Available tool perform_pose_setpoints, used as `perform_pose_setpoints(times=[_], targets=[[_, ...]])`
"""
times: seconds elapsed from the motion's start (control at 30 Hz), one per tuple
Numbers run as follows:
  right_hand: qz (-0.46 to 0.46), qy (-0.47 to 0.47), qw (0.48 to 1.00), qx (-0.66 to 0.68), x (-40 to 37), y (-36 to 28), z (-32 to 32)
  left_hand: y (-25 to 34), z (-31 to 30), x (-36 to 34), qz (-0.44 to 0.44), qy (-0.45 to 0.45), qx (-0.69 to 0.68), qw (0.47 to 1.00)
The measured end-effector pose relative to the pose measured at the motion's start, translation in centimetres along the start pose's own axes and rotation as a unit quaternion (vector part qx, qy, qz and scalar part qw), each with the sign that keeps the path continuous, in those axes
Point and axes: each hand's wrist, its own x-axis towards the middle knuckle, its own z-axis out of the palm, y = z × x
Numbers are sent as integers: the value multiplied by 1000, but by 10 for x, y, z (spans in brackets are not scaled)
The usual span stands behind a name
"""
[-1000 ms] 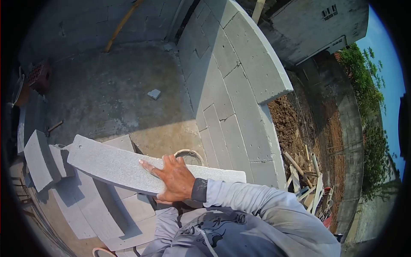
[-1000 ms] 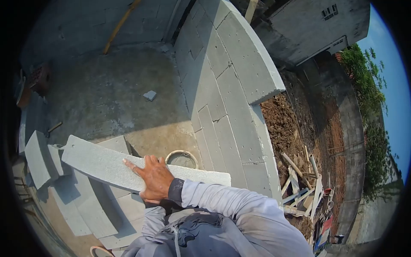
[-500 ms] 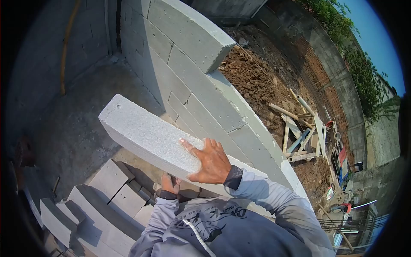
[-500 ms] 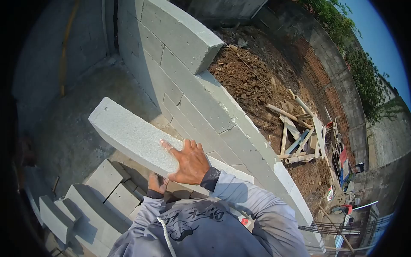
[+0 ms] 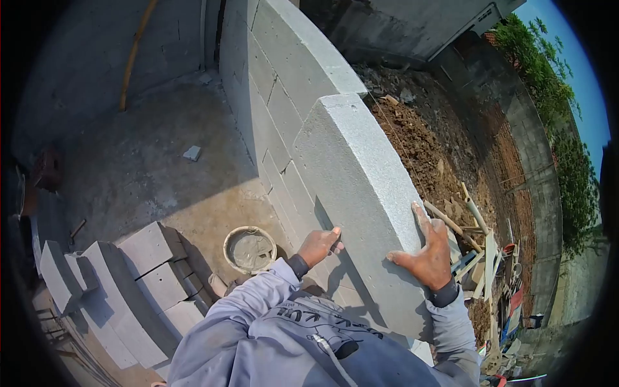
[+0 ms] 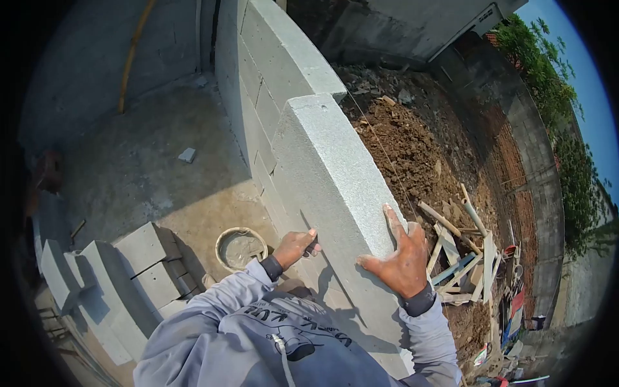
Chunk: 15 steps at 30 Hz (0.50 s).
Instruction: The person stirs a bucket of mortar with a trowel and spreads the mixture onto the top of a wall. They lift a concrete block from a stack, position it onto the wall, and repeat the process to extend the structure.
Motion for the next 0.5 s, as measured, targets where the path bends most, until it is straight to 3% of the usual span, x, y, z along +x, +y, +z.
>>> perform_pose_setpoints(times=[0.1,0.2,0.4,0.5], targets=[[0,0,1000,-2,8,28,6,-3,20,22,97,-1,147,984],[6,-6,1000,9,17,51,13,-3,29,37,32,-32,150,988],[0,5,1000,26,35,78,26,2,34,62,98,11,266,959],[19,4,1000,15,43,79,29,-1,29,77,19,5,218,976]])
